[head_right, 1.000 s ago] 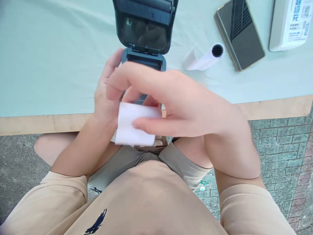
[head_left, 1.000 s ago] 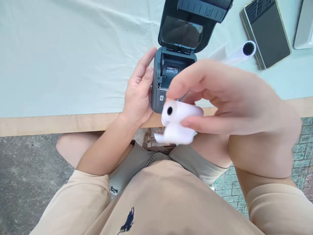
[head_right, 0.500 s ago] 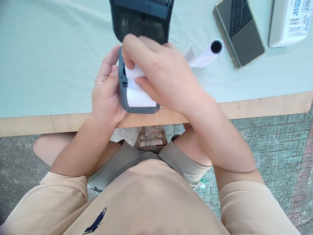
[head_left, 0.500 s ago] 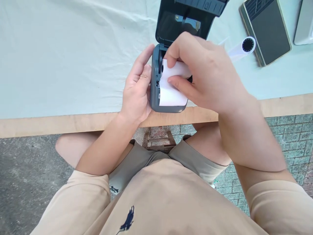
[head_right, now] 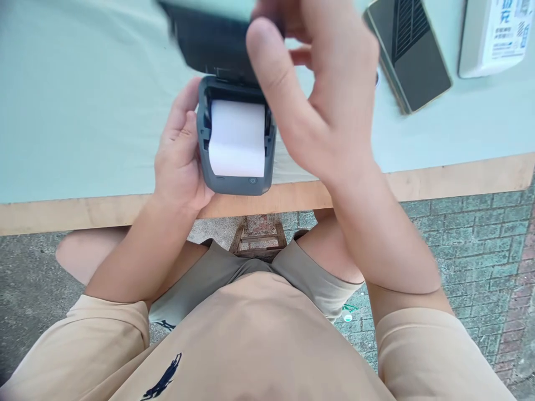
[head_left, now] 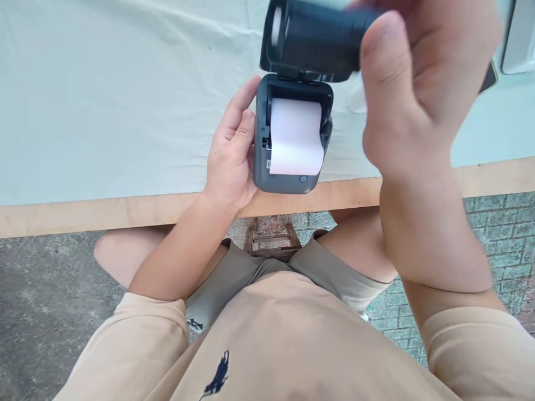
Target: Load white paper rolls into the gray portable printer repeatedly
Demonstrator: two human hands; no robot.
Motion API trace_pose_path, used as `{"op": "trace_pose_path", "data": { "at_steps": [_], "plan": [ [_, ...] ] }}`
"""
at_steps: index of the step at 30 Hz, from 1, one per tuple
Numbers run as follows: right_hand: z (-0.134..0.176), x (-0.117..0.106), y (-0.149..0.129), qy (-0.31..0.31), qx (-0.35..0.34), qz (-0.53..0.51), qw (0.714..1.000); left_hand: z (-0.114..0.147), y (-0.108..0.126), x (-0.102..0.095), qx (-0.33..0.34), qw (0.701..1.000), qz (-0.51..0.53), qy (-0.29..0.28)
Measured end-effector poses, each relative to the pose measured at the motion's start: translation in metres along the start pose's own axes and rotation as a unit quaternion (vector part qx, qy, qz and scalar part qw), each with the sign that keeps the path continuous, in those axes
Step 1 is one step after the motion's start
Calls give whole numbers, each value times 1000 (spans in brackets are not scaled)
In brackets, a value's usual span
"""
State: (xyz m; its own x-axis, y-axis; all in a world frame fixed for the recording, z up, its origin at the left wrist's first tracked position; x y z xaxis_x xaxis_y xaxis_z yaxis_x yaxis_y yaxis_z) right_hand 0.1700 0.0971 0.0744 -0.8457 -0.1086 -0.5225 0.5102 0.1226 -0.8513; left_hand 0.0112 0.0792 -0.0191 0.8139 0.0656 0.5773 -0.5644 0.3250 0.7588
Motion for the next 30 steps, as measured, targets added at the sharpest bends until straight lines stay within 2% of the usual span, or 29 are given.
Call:
{"op": "trace_pose_path", "data": {
  "at_steps": [2,3,4,8,12,14,19,22,24,28,30],
  "plan": [
    [3,0,-22,45,-121,80,988,-1,0,-2,-8,1000,0,14],
    [6,4,-28,46,-158,88,982,-1,0,-3,-13,1000,2,17],
    [7,10,-28,27,-167,75,983,-2,0,-3,-16,1000,7,18],
    [7,25,-2,-32,-64,-40,997,0,3,7,-23,999,35,-26],
    [5,34,24,-65,36,-120,990,5,7,17,-1,997,50,-63],
    [4,38,30,-77,58,-131,987,6,5,17,2,997,45,-60],
    [0,38,31,-59,64,-134,987,4,3,12,-4,998,44,-45],
    [-2,41,36,-68,73,-137,985,2,2,4,-6,999,38,-16],
    [-3,41,35,-90,53,-138,985,1,2,-1,6,1000,28,1],
    [0,43,26,-187,23,-133,973,-2,-1,-8,18,999,18,19],
    [-1,34,18,-173,-9,-80,982,-4,-3,-11,13,999,13,31]
  ]
}}
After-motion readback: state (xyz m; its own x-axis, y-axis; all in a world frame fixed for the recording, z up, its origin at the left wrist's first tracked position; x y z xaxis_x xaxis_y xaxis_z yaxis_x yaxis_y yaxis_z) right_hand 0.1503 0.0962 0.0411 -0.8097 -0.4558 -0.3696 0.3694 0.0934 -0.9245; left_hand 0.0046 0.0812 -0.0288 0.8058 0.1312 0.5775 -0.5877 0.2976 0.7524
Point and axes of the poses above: each hand's wrist, its own z-axis away from the middle knuckle, its own x-axis out of the palm, y = z × x, the point moved 9 cm from there along -z, towards the middle knuckle, and after that the axes turned 1 degree about z, right-handed, at the moved point
